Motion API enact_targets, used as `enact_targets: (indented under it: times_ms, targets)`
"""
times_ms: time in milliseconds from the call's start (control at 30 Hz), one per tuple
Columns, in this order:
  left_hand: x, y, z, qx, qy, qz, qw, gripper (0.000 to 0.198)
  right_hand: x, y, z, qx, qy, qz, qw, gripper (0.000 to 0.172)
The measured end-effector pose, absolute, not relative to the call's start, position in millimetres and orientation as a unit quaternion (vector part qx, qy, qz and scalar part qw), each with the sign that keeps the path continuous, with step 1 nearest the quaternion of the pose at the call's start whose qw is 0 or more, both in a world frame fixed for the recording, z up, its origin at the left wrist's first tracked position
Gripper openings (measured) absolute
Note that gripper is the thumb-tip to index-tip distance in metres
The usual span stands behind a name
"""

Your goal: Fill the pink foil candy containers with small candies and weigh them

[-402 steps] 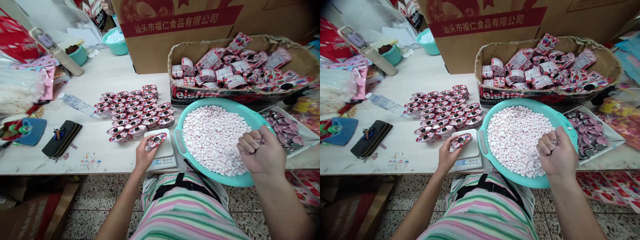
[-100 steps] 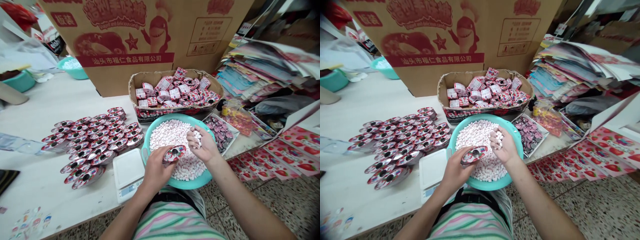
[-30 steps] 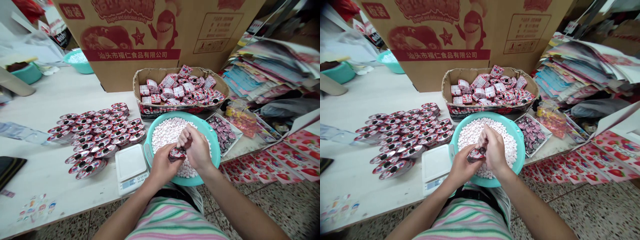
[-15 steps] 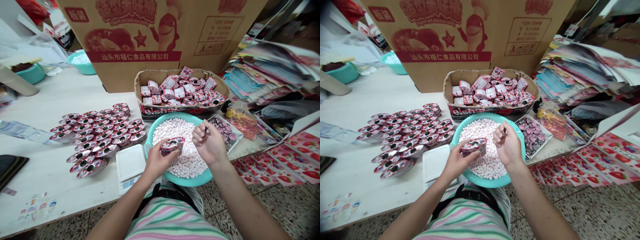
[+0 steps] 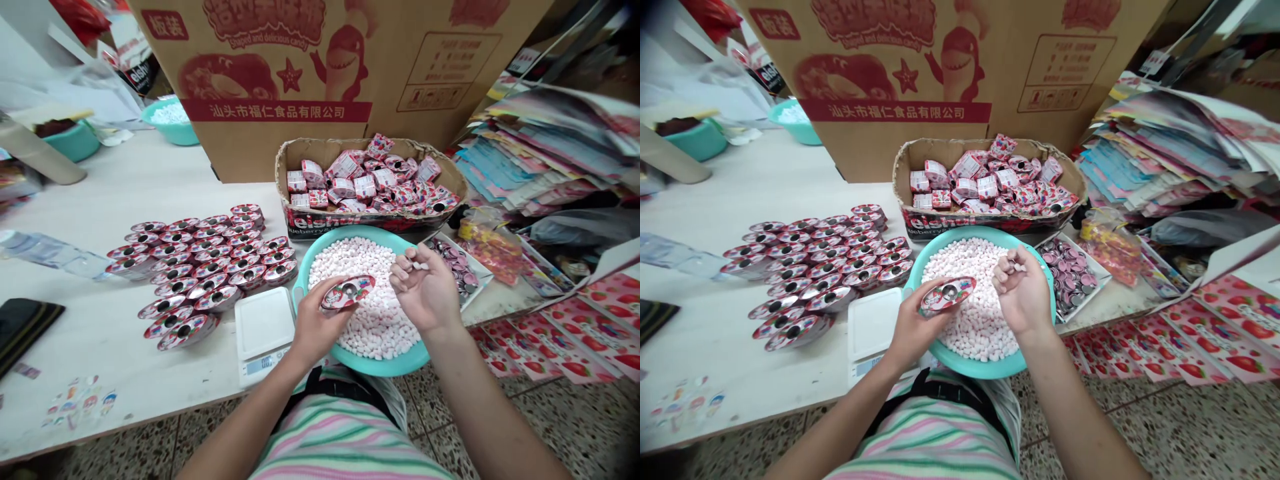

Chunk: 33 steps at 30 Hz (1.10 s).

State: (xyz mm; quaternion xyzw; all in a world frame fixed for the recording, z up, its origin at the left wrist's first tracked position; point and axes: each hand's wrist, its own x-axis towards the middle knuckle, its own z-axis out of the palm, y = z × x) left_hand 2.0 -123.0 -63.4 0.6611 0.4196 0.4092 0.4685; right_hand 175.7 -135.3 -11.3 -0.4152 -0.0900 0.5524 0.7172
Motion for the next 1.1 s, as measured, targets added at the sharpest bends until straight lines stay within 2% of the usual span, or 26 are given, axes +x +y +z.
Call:
enact_targets:
  times_ms: [200,333,600,733,833,933,1100]
  targets:
    - [-24.1,-129.8,-57.0,0.609,0.451,0.445,0.477,0.040,187.6,-148.5,-25.1,-0.475,-0.101,0.521,0.702,0.026]
    - [-72.3,-139.3,-68.2,0.538,0.539,0.488,0.426,0.043,195.2,-163.7,-46.0,-0.568,-0.144,0.459,0.668,0.026]
    - [-133.2,-145.8,-118.7,0.523,0.606,0.455,0.391,0.043,199.3,-187.6,-93.6,-0.719,-0.233,0.440,0.484,0.033]
    - [-138.4,-143.3,-129.1,0.578,0.594,0.406,0.385,0.040,201.8,-193.6,-102.6,-0.805,-0.364,0.351,0.310,0.035]
    - [-146.9,-144.1,-128.7,0.627,0.582,0.387,0.345,0.057,197.3,-196.1,-99.5,-0.839,-0.432,0.267,0.194,0.035]
    - [-160.5,-151.7,-128.1,0.631,0.588,0.410,0.297,0.075,189.0,-198.3,-92.0,-0.848,-0.445,0.228,0.177,0.034]
    - [-182.9,-177.3,-139.2,0.552,0.616,0.499,0.258,0.042,181.9,-204.4,-87.3,-0.831,-0.481,0.203,0.193,0.030]
